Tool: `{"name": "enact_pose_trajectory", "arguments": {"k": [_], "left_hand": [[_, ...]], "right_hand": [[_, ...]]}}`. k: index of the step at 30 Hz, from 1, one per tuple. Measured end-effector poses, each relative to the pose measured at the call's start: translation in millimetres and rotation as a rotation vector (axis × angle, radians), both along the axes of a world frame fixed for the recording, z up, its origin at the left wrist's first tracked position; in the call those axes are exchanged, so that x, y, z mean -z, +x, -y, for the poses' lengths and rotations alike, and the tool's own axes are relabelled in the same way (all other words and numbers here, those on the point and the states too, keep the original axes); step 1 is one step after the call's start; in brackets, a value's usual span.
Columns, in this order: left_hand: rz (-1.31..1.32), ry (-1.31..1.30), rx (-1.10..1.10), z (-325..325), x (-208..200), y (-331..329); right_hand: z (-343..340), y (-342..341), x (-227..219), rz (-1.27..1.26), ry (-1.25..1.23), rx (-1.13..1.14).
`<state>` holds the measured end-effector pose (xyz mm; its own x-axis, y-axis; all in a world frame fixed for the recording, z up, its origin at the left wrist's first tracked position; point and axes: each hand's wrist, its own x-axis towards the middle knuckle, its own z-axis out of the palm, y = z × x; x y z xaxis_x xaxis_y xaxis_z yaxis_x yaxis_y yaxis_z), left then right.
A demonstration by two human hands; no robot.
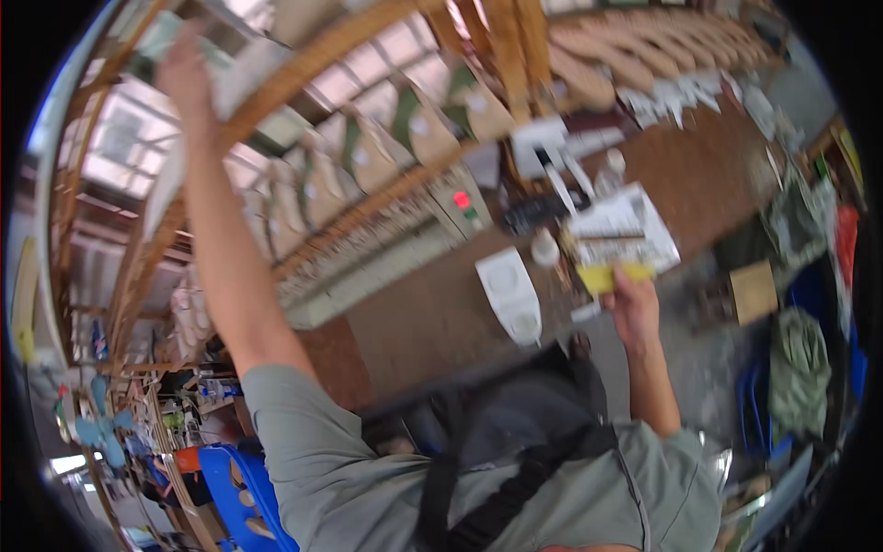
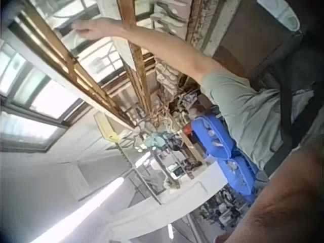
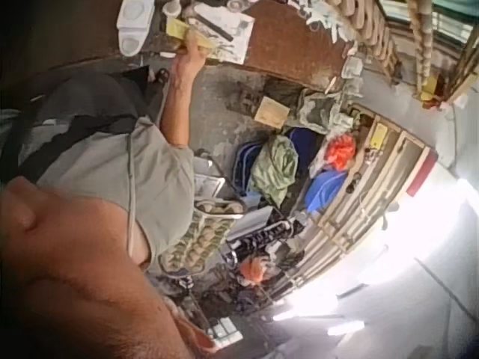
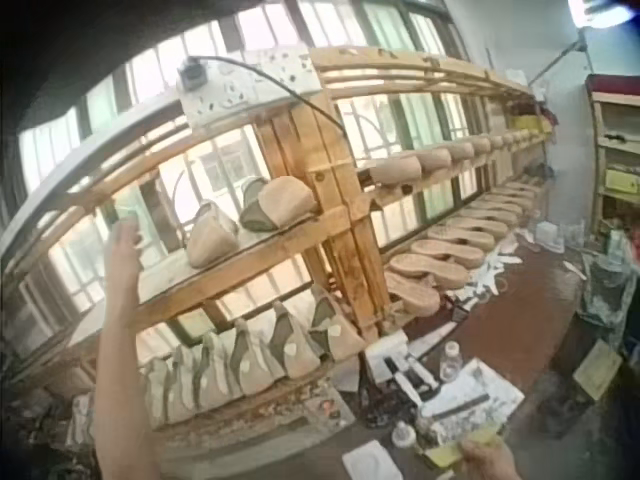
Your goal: The worker is using a small yellow brush to apply dark adhesive or sealant along the seam where the green upper meets the beige sole of a sandal mounted on a shoe last, then placing the finished component on a drying rack.
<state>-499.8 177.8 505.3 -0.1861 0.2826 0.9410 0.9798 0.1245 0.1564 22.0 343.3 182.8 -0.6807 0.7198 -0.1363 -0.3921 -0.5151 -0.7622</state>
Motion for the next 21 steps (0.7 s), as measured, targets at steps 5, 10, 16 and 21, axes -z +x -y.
{"name": "enact_pose_trajectory", "arguments": {"k": [5, 10, 16, 21], "left_hand": [[0.592, -0.319, 0.404, 39.6, 160.1, 206.7], [0.982, -1.001, 0.014, 115.6, 358.6, 307.9], [1.333, -0.789, 0.172, 197.1, 493.5, 389.5], [1.211, -0.095, -0.522, 390.0, 488.4, 439.5]], "right_hand": [[-11.7, 6.6, 41.0, 0.016, -0.248, 0.126], [58.7, -48.6, 91.4, 0.085, -0.402, -0.021], [11.8, -42.0, 147.5, 0.010, 0.015, -0.308], [65.1, -68.5, 192.1, -0.208, 0.140, -0.473]]}}
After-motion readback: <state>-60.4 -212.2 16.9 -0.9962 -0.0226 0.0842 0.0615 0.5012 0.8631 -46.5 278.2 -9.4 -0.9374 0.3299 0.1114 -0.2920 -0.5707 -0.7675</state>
